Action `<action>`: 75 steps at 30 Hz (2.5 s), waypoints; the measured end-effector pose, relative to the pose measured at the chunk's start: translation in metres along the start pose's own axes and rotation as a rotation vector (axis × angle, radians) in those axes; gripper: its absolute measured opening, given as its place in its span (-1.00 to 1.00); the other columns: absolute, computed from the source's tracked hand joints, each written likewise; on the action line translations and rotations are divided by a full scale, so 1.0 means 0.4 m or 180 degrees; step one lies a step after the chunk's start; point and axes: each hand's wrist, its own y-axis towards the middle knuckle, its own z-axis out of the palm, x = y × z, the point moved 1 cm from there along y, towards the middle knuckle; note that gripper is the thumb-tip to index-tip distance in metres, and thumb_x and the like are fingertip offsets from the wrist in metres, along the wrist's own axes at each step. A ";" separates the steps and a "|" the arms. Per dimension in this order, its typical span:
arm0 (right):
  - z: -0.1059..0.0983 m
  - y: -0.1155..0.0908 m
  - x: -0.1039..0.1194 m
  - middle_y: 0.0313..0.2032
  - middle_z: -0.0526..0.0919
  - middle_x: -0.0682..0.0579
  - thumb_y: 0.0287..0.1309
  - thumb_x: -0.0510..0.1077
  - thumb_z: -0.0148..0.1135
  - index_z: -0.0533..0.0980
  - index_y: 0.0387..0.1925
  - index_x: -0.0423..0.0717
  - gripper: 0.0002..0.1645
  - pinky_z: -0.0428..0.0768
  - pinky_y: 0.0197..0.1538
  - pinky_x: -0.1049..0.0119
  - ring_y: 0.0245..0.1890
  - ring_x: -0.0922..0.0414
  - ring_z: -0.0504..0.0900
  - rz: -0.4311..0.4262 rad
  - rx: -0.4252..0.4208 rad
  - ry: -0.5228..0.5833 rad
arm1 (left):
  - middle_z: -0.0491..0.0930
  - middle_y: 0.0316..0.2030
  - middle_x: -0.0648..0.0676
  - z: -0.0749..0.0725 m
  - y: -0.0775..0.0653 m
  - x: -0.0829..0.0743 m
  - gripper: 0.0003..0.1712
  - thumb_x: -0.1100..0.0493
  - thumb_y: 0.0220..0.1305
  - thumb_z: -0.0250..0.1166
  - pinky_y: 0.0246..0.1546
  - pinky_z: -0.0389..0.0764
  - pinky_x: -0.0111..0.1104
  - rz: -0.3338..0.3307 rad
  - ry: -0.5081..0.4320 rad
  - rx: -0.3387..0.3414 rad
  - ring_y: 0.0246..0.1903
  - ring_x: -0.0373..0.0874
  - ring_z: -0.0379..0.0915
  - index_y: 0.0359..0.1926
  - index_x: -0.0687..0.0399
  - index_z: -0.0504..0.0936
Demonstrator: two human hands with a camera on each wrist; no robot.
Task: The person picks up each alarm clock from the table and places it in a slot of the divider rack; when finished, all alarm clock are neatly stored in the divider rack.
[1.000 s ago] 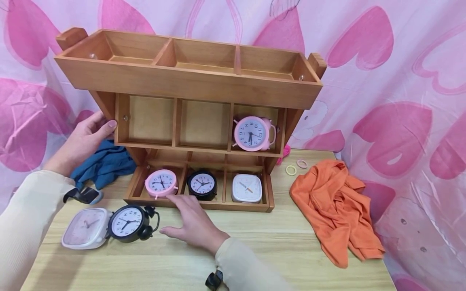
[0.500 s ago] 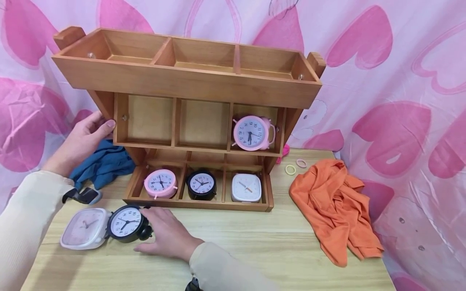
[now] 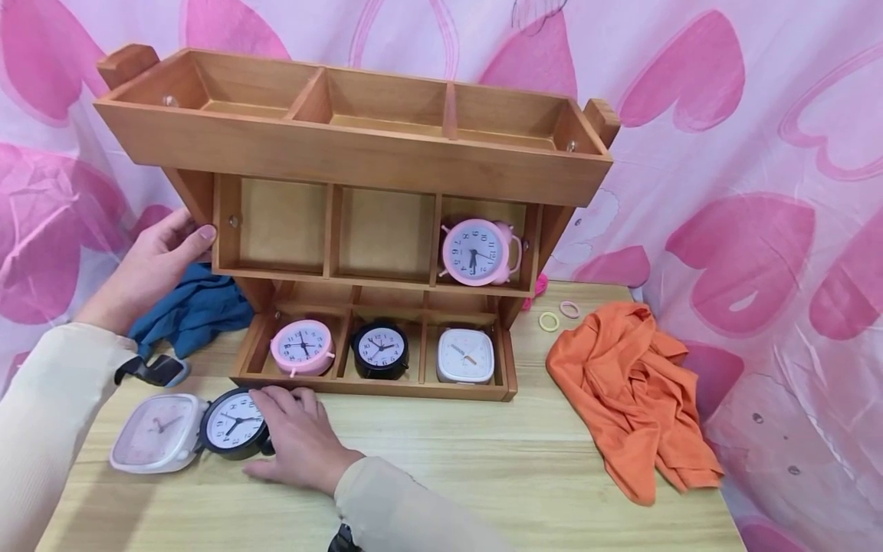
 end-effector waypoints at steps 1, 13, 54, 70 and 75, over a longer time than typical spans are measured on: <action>0.001 0.001 0.002 0.41 0.24 0.22 0.02 0.34 0.40 0.03 0.53 0.17 0.17 0.32 0.34 0.24 0.30 0.12 0.25 0.0018 -0.0023 -0.0004 | 0.32 0.39 0.17 0.000 0.000 -0.001 -0.33 -0.25 0.47 -0.04 0.18 0.57 -0.27 -0.0005 0.0001 0.0002 0.16 0.08 0.45 0.52 -0.40 0.06; 0.007 0.009 0.020 0.10 0.36 0.17 -0.17 0.43 0.47 0.20 0.41 0.21 0.14 0.31 0.05 0.43 -0.01 0.22 0.24 0.0251 -0.0196 -0.0263 | 0.29 0.41 0.18 0.000 0.001 -0.002 -0.31 -0.26 0.47 -0.05 0.24 0.40 0.10 -0.0036 -0.0049 0.0037 0.19 0.13 0.43 0.53 -0.40 0.04; -0.275 -0.114 -0.028 0.26 0.42 0.18 -0.35 0.10 0.68 0.20 0.41 0.17 0.24 0.48 0.21 0.07 0.24 0.15 0.27 0.0048 -0.1496 0.0998 | 0.39 0.30 0.18 -0.006 -0.001 -0.003 -0.32 -0.25 0.47 -0.04 0.28 0.44 0.03 0.0032 -0.0041 0.0041 0.10 -0.03 0.48 0.50 -0.21 0.14; -0.530 -0.046 -0.170 0.23 0.48 -0.11 -0.19 0.11 0.60 0.24 0.35 -0.19 0.13 0.20 0.33 0.01 0.20 0.00 0.43 -0.0116 -0.2466 -0.0017 | 0.38 0.34 0.19 -0.002 0.002 -0.002 -0.33 -0.20 0.49 -0.03 0.28 0.40 0.11 0.0066 -0.0099 0.0073 -0.01 -0.24 0.55 0.51 -0.22 0.12; -0.557 -0.015 -0.188 0.22 0.48 -0.07 -0.19 0.11 0.58 0.25 0.35 -0.16 0.10 0.15 0.38 0.01 0.20 0.00 0.43 0.0017 -0.2402 -0.0224 | 0.40 0.31 0.21 -0.003 0.005 -0.003 -0.33 -0.22 0.48 -0.03 0.28 0.38 0.14 0.0070 -0.0118 0.0080 -0.07 -0.34 0.55 0.51 -0.21 0.13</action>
